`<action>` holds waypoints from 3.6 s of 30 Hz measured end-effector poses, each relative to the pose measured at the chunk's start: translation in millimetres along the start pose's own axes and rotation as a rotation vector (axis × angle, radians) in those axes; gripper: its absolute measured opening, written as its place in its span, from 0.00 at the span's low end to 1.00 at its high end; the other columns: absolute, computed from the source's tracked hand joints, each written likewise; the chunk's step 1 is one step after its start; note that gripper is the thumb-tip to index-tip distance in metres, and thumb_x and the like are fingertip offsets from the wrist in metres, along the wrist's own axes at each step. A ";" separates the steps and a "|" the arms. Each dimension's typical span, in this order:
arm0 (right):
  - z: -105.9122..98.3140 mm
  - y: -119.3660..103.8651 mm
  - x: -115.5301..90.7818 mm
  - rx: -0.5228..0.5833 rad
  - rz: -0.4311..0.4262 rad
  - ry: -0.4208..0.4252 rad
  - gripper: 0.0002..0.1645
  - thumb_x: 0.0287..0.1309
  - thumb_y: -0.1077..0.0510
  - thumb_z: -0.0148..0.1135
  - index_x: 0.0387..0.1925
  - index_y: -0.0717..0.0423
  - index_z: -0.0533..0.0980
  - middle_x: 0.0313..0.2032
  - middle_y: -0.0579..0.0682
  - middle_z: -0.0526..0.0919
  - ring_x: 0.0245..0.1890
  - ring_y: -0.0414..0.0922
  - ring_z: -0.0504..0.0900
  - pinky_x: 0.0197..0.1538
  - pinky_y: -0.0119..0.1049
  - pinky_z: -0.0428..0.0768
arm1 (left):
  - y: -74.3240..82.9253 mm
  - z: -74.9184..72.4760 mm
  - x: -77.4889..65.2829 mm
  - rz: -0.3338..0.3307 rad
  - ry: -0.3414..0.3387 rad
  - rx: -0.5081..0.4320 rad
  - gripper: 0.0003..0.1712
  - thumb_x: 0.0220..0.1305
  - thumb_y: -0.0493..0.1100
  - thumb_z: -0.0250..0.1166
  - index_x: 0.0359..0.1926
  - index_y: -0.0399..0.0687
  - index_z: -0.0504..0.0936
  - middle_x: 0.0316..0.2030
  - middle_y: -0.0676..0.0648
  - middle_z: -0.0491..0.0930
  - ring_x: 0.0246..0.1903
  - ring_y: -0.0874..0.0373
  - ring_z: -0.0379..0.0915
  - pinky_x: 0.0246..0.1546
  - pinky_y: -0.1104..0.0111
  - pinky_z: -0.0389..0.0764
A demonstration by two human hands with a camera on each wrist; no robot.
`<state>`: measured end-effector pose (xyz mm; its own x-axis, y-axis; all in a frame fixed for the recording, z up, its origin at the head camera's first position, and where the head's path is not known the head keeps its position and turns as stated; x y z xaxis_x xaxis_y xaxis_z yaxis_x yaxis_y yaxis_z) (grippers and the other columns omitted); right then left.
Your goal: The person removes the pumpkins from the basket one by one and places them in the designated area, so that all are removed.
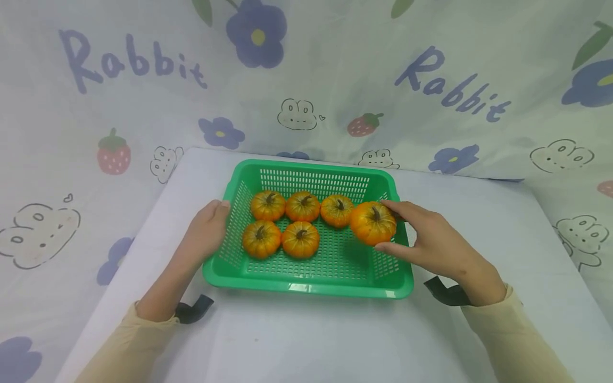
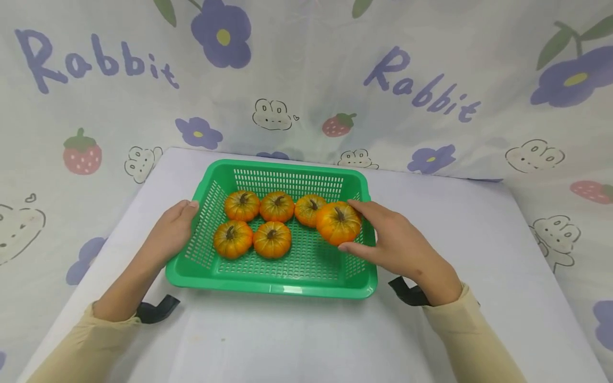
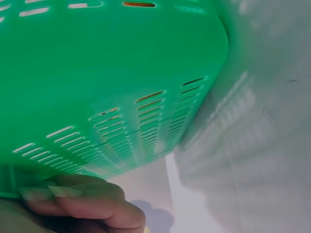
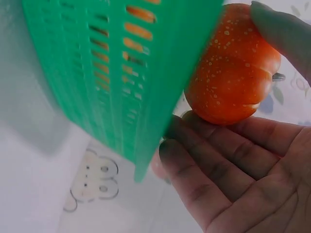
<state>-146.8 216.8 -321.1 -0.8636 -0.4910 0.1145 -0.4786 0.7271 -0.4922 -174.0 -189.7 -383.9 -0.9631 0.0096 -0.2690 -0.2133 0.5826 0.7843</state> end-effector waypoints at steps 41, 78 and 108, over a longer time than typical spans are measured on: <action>-30.6 105.6 -34.2 0.000 0.400 0.134 0.54 0.62 0.38 0.74 0.75 0.64 0.62 0.69 0.70 0.70 0.65 0.74 0.71 0.60 0.72 0.74 | 1.5 0.4 -1.1 -0.006 0.013 -0.012 0.34 0.85 0.61 0.33 0.59 0.35 0.68 0.42 0.34 0.78 0.32 0.48 0.82 0.28 0.59 0.88; 16.3 146.7 -18.9 0.051 0.465 -0.069 0.54 0.67 0.37 0.68 0.78 0.63 0.57 0.74 0.69 0.64 0.68 0.71 0.69 0.65 0.69 0.72 | 1.0 1.5 0.6 -0.010 0.005 0.001 0.34 0.84 0.61 0.33 0.60 0.35 0.68 0.41 0.35 0.78 0.32 0.48 0.81 0.28 0.59 0.88; 24.2 147.1 -16.2 0.072 0.442 -0.079 0.57 0.64 0.43 0.74 0.77 0.68 0.54 0.70 0.72 0.67 0.68 0.69 0.68 0.69 0.67 0.69 | 3.8 0.3 -0.9 0.006 0.006 0.015 0.33 0.85 0.60 0.32 0.57 0.34 0.68 0.39 0.35 0.78 0.30 0.48 0.81 0.27 0.59 0.88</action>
<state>-199.4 320.1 -416.2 -0.9665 -0.1782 -0.1846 -0.0524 0.8414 -0.5378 -173.9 -187.3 -380.9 -0.9653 0.0086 -0.2609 -0.2049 0.5945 0.7775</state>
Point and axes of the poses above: each hand's wrist, its own x-axis towards the middle knuckle, its own z-axis out of the palm, y = z × x, the point moved 5 cm from there along x, towards the middle knuckle
